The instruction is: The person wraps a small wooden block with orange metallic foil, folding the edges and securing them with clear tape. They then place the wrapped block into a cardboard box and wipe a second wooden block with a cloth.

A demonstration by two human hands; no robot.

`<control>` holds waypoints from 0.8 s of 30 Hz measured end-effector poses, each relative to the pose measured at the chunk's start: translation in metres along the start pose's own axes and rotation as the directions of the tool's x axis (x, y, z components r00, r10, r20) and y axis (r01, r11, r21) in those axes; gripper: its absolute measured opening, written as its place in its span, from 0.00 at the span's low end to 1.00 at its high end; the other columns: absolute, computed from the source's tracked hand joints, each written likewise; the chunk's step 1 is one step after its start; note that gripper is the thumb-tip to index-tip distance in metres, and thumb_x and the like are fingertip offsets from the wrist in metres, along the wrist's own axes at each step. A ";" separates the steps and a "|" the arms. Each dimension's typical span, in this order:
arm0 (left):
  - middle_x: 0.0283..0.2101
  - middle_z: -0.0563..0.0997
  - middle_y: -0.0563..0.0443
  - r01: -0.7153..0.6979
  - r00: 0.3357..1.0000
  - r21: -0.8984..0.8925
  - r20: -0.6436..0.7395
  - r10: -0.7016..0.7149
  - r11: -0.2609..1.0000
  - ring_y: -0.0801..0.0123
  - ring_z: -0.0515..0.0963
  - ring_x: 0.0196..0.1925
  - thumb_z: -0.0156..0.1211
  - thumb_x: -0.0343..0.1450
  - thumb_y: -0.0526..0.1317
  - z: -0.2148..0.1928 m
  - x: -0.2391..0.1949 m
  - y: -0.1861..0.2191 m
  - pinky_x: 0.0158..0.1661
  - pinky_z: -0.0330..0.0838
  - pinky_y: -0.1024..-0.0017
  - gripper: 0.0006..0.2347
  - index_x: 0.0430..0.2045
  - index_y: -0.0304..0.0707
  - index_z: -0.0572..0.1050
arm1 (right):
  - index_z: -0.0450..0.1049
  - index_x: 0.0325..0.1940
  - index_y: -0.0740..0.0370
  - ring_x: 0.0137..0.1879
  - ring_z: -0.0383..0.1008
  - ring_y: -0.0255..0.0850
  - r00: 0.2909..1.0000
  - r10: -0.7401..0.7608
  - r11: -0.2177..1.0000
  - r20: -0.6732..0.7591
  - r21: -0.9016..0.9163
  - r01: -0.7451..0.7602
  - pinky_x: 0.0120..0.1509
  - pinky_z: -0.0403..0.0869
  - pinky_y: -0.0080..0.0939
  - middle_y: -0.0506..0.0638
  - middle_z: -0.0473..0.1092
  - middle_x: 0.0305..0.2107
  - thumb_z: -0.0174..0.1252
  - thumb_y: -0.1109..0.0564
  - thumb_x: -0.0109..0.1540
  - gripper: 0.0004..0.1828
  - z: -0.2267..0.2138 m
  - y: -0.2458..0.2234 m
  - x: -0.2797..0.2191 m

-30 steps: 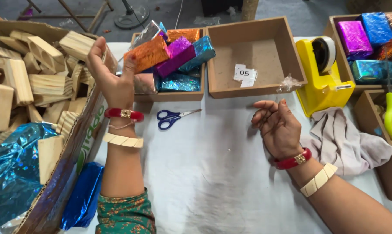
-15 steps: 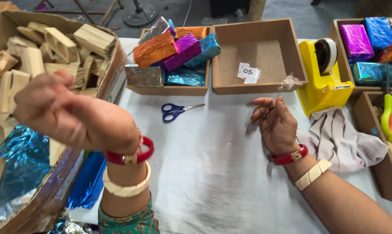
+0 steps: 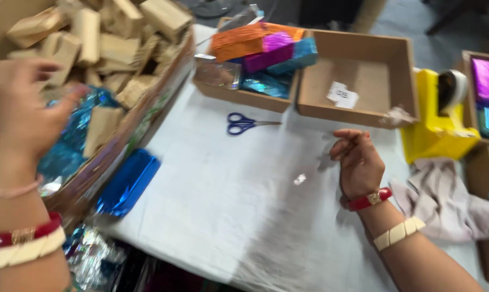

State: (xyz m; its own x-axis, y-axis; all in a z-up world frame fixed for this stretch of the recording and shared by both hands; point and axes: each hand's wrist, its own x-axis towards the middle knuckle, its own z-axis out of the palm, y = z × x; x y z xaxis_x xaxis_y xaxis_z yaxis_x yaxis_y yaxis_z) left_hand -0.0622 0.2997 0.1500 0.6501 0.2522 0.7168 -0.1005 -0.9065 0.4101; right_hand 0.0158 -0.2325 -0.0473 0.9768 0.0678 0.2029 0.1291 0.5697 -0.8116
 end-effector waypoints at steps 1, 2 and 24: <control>0.50 0.79 0.42 -0.268 0.931 0.499 0.354 0.088 0.824 0.51 0.75 0.56 0.68 0.67 0.58 -0.019 -0.001 0.002 0.52 0.66 0.54 0.25 0.50 0.42 0.77 | 0.72 0.52 0.69 0.44 0.70 0.40 0.999 -0.046 0.997 0.016 -0.058 0.046 0.51 0.66 0.41 0.54 0.74 0.43 0.42 0.44 0.75 0.24 0.010 0.011 -0.001; 0.50 0.79 0.42 -0.231 0.941 0.529 0.335 0.049 0.816 0.51 0.75 0.56 0.68 0.67 0.58 -0.012 0.002 -0.024 0.52 0.66 0.54 0.25 0.50 0.42 0.77 | 0.72 0.52 0.69 0.44 0.70 0.40 0.998 -0.020 0.998 0.056 -0.053 0.023 0.51 0.66 0.41 0.54 0.74 0.43 0.42 0.44 0.75 0.24 0.020 0.018 -0.001; 0.51 0.79 0.29 0.003 0.627 0.437 0.700 -0.343 0.899 0.42 0.79 0.52 0.74 0.56 0.64 0.081 0.016 -0.105 0.52 0.73 0.56 0.41 0.52 0.26 0.71 | 0.74 0.53 0.71 0.47 0.71 0.35 0.755 0.488 0.845 0.439 -0.454 -0.282 0.54 0.68 0.34 0.49 0.73 0.39 0.54 0.54 0.67 0.18 0.081 0.038 -0.003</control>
State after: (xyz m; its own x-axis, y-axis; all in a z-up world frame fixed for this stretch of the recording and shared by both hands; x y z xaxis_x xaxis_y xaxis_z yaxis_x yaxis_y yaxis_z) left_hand 0.0197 0.3717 0.0725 0.9689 0.2318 -0.0860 0.2413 -0.9624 0.1245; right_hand 0.0041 -0.1448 -0.0342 0.7255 0.6883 -0.0025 -0.0894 0.0907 -0.9919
